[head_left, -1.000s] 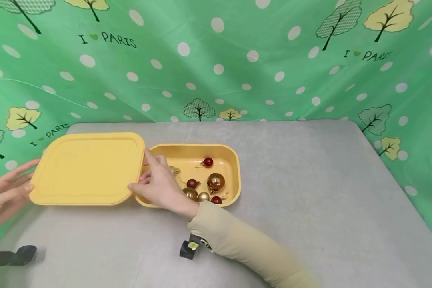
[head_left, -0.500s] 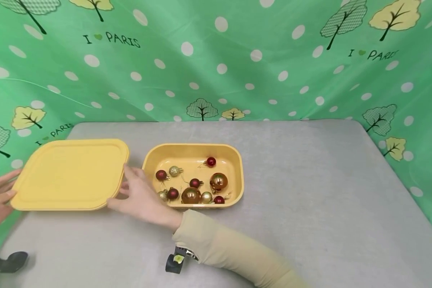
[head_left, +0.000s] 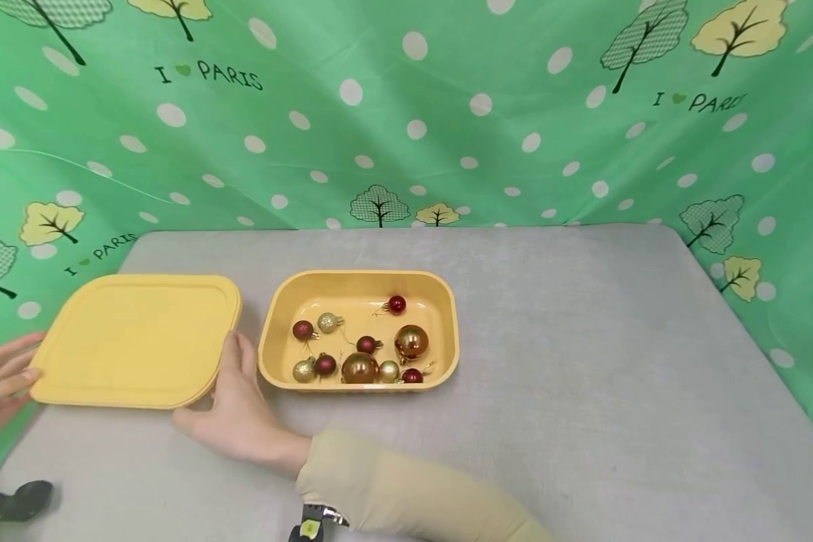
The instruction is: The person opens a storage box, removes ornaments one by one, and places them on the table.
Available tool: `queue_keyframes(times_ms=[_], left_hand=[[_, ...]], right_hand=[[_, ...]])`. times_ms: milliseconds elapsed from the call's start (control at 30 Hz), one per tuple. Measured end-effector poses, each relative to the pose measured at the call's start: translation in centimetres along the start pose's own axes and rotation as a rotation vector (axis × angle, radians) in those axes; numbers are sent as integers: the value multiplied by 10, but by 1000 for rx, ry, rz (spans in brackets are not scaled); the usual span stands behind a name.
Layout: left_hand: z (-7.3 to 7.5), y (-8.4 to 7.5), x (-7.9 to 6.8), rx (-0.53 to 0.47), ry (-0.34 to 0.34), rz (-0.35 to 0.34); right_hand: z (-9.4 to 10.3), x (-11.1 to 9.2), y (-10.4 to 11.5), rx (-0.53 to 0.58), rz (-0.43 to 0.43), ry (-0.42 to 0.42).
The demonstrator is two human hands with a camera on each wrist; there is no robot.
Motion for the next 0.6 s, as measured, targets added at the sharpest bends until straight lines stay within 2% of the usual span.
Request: queue_keyframes(times_ms=[133,267,400,500,600], left_hand=[[-4,2,1,-77,14,2],[-6,3,0,-37,14,21],[-11,5,1,136,-1,87],[-14,7,3,336,-21,209],[-15,8,7,451,-22,339]], right_hand=[[-7,0,-10,60,-83,-17],[-2,1,-19,80,-129,-44],[6,1,-23,128,-106,-60],[9,0,-25,198,-89,-58],[12,-3,-25,205,-92,-68]])
Point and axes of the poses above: each hand's wrist, its own x-axis towards the middle knuckle, its own z-axis out of the back of the hand, y = z × x, the point moved 5 cm from there along x, towards the middle knuckle, and after that the axes turned 15 degrees about y, right-handed, at the moved point
